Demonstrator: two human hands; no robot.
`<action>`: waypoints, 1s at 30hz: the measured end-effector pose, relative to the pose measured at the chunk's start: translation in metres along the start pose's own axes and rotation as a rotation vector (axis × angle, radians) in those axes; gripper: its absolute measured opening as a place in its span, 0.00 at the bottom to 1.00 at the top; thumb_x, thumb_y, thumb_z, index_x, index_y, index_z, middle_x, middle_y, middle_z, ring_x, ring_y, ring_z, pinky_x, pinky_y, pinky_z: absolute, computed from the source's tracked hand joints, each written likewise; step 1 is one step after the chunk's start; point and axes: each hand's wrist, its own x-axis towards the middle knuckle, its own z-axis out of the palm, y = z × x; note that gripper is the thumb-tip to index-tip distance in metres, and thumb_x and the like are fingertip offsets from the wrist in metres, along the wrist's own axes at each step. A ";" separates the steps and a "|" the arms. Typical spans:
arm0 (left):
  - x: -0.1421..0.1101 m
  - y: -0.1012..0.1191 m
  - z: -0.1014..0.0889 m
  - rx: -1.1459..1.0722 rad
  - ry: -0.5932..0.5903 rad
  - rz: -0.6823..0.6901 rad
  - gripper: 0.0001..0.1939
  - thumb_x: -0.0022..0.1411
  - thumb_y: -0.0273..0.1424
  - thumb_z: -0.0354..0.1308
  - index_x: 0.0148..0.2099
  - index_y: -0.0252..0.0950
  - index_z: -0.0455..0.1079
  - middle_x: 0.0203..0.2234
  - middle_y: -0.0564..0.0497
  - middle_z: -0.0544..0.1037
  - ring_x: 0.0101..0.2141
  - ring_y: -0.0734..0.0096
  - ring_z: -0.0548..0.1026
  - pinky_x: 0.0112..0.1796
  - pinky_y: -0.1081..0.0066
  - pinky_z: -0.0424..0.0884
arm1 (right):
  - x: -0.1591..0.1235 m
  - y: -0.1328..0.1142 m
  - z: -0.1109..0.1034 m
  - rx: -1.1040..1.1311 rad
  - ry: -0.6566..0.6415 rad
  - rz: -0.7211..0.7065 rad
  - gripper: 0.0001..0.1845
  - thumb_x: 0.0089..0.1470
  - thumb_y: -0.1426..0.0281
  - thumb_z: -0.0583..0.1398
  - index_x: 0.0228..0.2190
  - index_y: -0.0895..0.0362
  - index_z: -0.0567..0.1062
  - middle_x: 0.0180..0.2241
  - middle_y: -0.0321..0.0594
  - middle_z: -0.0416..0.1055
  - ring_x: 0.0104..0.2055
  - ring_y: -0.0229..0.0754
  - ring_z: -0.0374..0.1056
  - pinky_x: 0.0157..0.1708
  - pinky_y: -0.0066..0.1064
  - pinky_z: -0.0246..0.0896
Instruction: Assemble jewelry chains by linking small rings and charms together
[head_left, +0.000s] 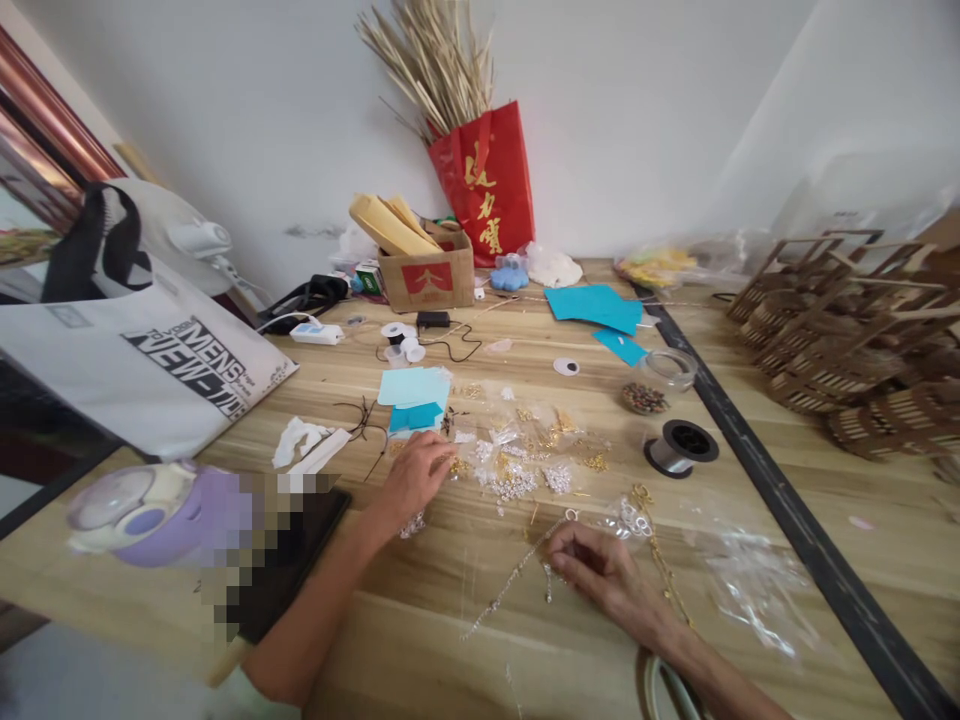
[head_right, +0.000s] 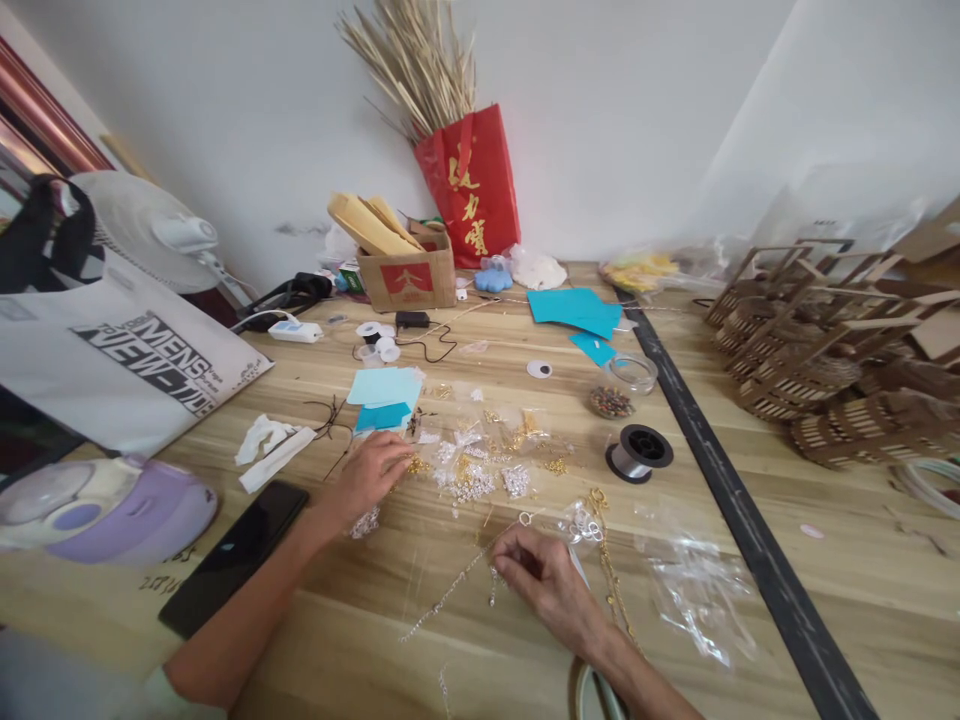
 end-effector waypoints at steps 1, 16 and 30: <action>-0.001 0.000 0.003 0.035 -0.011 0.013 0.09 0.61 0.25 0.54 0.40 0.35 0.75 0.37 0.46 0.76 0.42 0.61 0.71 0.47 0.60 0.69 | 0.000 -0.001 0.000 0.001 0.000 0.004 0.14 0.59 0.60 0.57 0.28 0.57 0.70 0.23 0.32 0.58 0.24 0.35 0.52 0.24 0.27 0.46; -0.007 -0.004 0.014 0.124 -0.074 0.060 0.11 0.59 0.22 0.58 0.45 0.35 0.72 0.41 0.47 0.73 0.47 0.60 0.68 0.52 0.57 0.66 | 0.000 -0.004 0.001 -0.014 0.013 0.001 0.15 0.58 0.60 0.56 0.27 0.57 0.69 0.23 0.33 0.58 0.25 0.36 0.53 0.25 0.28 0.48; -0.007 -0.010 0.016 0.090 -0.106 0.027 0.20 0.58 0.23 0.59 0.53 0.37 0.69 0.47 0.46 0.74 0.51 0.60 0.69 0.57 0.56 0.62 | 0.001 -0.003 0.001 0.010 0.005 -0.005 0.13 0.58 0.62 0.56 0.28 0.57 0.70 0.24 0.34 0.60 0.26 0.36 0.53 0.26 0.28 0.48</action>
